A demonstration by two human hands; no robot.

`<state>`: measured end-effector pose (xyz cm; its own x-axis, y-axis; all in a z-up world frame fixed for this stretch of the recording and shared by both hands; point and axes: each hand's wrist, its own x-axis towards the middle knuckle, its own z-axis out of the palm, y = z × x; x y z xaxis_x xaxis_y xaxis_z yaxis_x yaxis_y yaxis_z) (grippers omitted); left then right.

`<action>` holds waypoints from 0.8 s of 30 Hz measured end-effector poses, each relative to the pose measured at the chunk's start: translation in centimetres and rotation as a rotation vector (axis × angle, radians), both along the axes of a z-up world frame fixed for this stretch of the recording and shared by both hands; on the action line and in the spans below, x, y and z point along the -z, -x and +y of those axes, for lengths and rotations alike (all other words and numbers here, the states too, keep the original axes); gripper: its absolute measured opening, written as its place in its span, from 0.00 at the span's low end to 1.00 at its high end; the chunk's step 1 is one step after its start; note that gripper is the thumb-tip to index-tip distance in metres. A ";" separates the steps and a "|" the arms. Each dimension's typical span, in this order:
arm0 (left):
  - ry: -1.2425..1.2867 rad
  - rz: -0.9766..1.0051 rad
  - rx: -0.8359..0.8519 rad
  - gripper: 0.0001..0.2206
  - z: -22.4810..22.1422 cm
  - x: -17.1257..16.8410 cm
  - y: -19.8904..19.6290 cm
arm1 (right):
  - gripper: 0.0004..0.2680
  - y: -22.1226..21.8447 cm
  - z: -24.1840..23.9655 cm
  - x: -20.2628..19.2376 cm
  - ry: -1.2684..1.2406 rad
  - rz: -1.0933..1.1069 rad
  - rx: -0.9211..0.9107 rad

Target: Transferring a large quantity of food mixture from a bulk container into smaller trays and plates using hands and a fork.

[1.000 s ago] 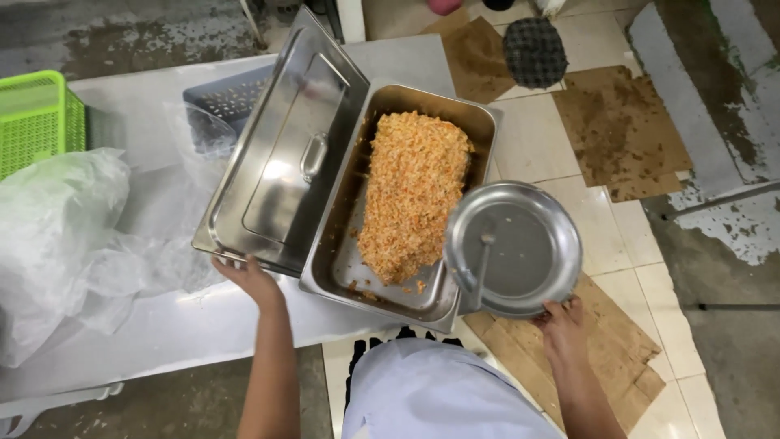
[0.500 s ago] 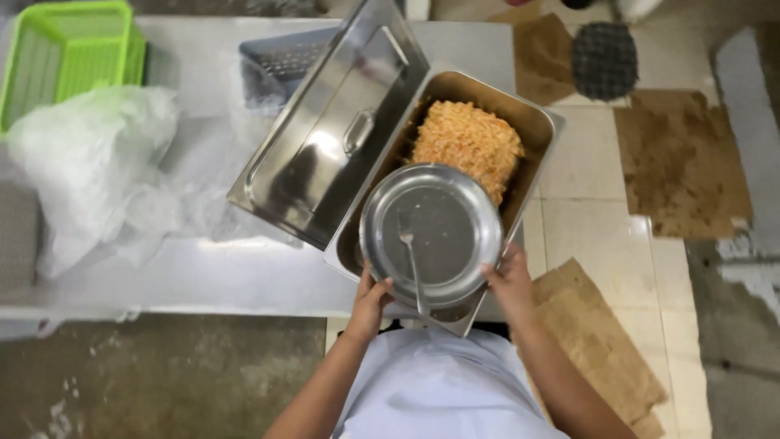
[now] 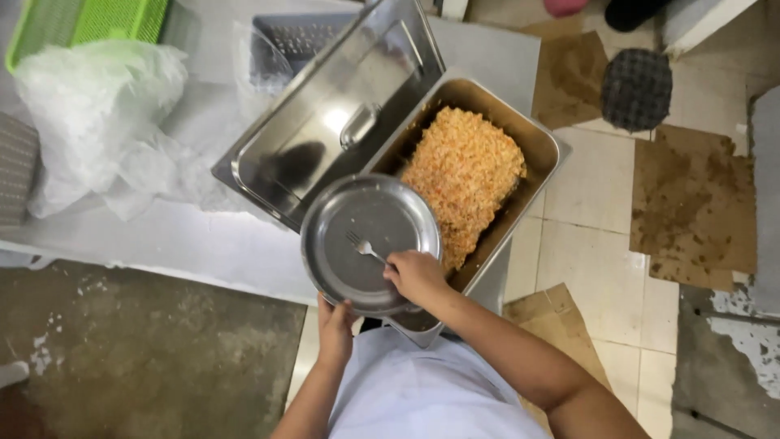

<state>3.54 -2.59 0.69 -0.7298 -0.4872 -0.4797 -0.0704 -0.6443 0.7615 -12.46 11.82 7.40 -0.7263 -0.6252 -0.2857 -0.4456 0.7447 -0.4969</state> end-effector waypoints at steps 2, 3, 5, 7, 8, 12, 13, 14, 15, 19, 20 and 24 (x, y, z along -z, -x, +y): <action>0.016 -0.008 -0.021 0.19 0.2 0.1 -0.4 | 0.06 0.3 0.3 -1.9 0.048 -0.136 0.117; 0.036 -0.006 -0.039 0.17 0.2 0.1 -0.2 | 0.06 0.9 0.1 -3.0 0.099 -0.264 0.237; 0.032 -0.031 -0.117 0.17 -0.7 2.1 -1.3 | 0.08 4.1 3.5 -3.0 0.258 -0.201 0.347; 0.026 -0.053 -0.208 0.17 -1.5 2.6 -2.5 | 0.11 9.4 7.7 -1.5 0.416 -0.134 0.445; 0.036 -0.006 -0.248 0.22 -2.1 1.8 -3.3 | 0.14 12.6 10.6 -0.1 0.198 -0.018 0.551; 0.046 -0.041 -0.360 0.27 -4.4 1.4 -6.7 | 0.18 21.7 18.7 5.2 -0.561 0.156 0.560; 0.043 -0.040 -0.364 0.27 -4.4 0.6 -6.8 | 0.18 21.4 18.3 5.8 -0.563 0.159 0.557; 0.036 -0.113 -0.374 0.30 -4.5 -0.2 -7.2 | 0.14 21.0 17.8 6.6 -0.660 0.196 0.475; 0.029 -0.187 -0.383 0.33 -4.7 -1.0 -7.5 | 0.12 20.5 17.2 7.3 -0.755 0.233 0.391; 0.019 -0.158 -0.385 0.34 -4.5 -0.4 -8.6 | 0.04 15.3 17.8 13.7 -0.649 0.799 0.201; 0.003 -0.173 -0.384 0.32 -4.5 -0.3 -8.3 | 0.05 13.7 17.0 13.1 -0.579 0.665 0.190; -0.009 -0.144 -0.393 0.31 -4.6 -0.2 -7.9 | 0.11 9.2 14.9 10.5 -0.486 0.365 0.007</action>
